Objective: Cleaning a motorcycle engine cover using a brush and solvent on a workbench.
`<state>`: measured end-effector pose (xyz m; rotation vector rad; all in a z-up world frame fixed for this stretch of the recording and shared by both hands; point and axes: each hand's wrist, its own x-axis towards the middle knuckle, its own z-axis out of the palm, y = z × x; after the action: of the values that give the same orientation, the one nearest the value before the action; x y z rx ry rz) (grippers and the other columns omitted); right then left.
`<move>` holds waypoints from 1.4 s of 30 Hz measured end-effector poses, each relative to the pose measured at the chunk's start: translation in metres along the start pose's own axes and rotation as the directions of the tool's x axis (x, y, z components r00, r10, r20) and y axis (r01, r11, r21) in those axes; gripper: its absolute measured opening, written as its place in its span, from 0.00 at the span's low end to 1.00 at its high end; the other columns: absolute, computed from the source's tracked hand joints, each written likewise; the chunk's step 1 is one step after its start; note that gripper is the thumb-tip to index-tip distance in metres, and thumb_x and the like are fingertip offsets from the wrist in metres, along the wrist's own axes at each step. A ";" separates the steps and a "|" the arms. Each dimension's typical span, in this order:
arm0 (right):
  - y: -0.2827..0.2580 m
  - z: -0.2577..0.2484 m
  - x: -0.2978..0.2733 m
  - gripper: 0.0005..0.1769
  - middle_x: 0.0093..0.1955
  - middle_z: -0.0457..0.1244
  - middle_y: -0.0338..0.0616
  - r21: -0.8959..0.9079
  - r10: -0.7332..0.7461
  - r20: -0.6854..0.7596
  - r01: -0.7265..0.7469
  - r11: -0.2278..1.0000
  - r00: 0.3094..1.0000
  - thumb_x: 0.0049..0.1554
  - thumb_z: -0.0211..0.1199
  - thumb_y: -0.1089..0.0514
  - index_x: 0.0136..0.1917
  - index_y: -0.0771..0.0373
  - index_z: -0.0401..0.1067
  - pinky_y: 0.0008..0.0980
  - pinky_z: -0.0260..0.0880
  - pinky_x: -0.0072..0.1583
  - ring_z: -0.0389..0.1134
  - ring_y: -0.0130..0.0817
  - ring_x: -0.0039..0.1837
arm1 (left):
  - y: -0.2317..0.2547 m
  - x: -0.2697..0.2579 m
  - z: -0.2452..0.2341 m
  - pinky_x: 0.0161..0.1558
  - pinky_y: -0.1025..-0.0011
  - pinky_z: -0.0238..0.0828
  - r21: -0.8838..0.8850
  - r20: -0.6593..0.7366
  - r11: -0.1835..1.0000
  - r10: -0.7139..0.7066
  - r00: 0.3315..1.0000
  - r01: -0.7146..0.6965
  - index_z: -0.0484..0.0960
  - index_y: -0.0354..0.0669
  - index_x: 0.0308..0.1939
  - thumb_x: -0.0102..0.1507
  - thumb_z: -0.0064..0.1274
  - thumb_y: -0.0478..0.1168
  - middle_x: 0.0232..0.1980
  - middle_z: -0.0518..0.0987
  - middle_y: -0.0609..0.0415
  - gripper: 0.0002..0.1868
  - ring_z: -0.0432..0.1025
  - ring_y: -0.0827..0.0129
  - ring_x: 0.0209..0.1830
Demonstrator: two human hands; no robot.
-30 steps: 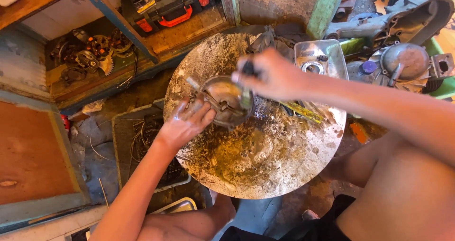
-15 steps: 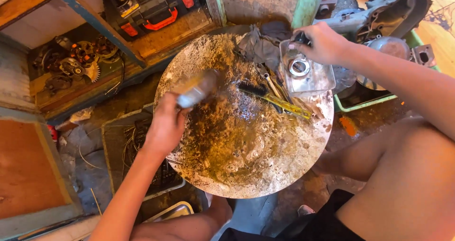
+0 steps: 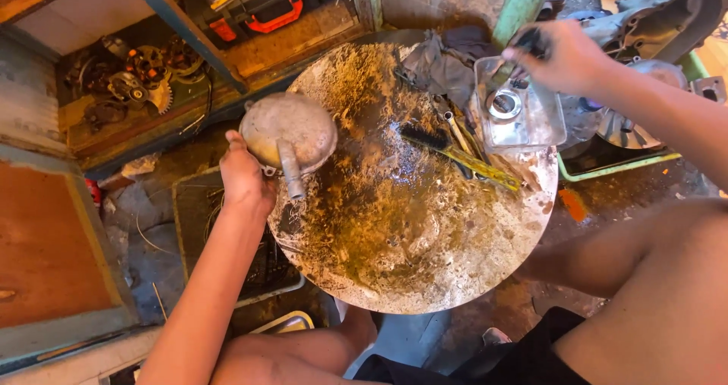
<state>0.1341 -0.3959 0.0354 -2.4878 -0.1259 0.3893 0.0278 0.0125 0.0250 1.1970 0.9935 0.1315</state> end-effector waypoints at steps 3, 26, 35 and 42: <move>0.035 0.011 0.023 0.15 0.41 0.67 0.60 -0.132 -0.156 -0.004 0.154 0.979 0.988 0.69 0.57 0.56 0.50 0.73 0.71 0.45 0.71 0.52 0.70 0.49 0.45 | 0.006 -0.008 0.003 0.59 0.54 0.77 -0.003 -0.001 1.000 -0.006 1.000 0.006 0.69 0.48 0.67 0.67 0.33 0.57 0.68 0.76 0.51 0.29 0.72 0.61 0.66; -0.151 0.043 -0.072 0.07 0.38 0.67 0.54 0.430 -0.777 -0.260 0.789 0.439 0.574 0.63 0.52 0.71 0.45 0.75 0.69 0.28 0.76 0.39 0.73 0.37 0.38 | -0.039 -0.034 -0.001 0.32 0.80 0.77 -0.157 0.977 -0.894 -0.077 -0.200 -0.420 0.74 0.48 0.48 0.62 0.52 0.28 0.37 0.77 0.59 0.14 0.74 0.76 0.34; -0.134 0.035 -0.083 0.06 0.36 0.66 0.59 0.235 -0.850 0.021 0.824 0.516 0.526 0.58 0.53 0.71 0.43 0.76 0.70 0.35 0.74 0.37 0.69 0.39 0.32 | -0.036 -0.030 -0.022 0.47 0.72 0.79 -0.216 0.945 -0.823 -0.042 -0.324 -0.525 0.72 0.52 0.46 0.67 0.50 0.31 0.34 0.75 0.61 0.09 0.76 0.72 0.38; -0.136 0.037 -0.076 0.04 0.39 0.64 0.61 0.130 -0.888 0.001 0.880 0.457 0.460 0.59 0.54 0.72 0.45 0.77 0.68 0.31 0.69 0.32 0.64 0.37 0.28 | -0.036 -0.027 -0.021 0.52 0.69 0.75 -0.181 0.946 -0.877 -0.031 -0.324 -0.445 0.73 0.53 0.48 0.68 0.51 0.36 0.34 0.74 0.63 0.08 0.75 0.72 0.40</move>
<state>0.0499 -0.2789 0.1050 -1.9210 -1.3490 0.0051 -0.0176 -0.0023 0.0104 2.9498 -1.6921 0.7023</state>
